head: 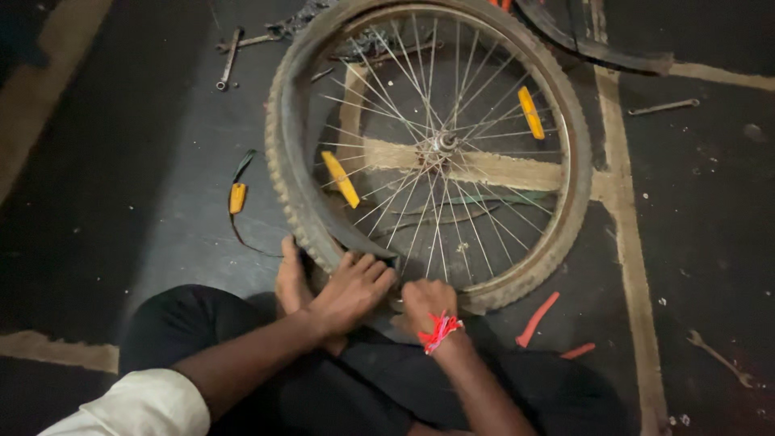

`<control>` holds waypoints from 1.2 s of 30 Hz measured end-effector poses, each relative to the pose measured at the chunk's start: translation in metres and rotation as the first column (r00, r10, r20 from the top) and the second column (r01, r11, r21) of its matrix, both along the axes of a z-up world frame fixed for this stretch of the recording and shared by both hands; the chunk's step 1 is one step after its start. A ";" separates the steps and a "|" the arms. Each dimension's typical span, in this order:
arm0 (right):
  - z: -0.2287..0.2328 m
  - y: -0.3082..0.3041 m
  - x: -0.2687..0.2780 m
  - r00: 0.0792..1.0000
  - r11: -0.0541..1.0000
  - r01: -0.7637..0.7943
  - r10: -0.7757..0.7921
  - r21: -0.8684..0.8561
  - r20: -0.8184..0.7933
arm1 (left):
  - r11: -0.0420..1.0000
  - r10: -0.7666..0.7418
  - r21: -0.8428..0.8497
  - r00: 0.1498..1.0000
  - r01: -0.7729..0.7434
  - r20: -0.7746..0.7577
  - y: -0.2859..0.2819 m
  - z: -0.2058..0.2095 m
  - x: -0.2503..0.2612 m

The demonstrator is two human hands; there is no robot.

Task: The person removes a bicycle tire from a rim and then fits an inner tube into the tire casing while pressing it back onto the wheel.

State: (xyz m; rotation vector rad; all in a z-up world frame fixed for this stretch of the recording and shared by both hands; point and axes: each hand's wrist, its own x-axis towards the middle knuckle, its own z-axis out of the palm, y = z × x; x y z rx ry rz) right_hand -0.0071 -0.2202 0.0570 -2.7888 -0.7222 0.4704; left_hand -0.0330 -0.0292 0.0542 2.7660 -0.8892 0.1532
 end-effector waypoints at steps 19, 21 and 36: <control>-0.085 -0.065 0.033 0.997 0.973 0.073 -0.074 0.220 -0.002 | 0.970 0.101 -0.222 0.995 -0.103 -0.021 -0.061 -0.016 -0.006; -0.107 -0.073 0.034 0.990 0.972 -0.101 0.076 0.212 0.122 | 0.967 0.100 -0.230 0.992 -0.114 -0.073 -0.060 -0.014 -0.007; 0.003 -0.041 0.022 0.854 0.838 0.507 -0.457 0.201 -0.250 | 0.997 -0.070 0.024 0.997 0.070 0.017 -0.005 0.026 0.009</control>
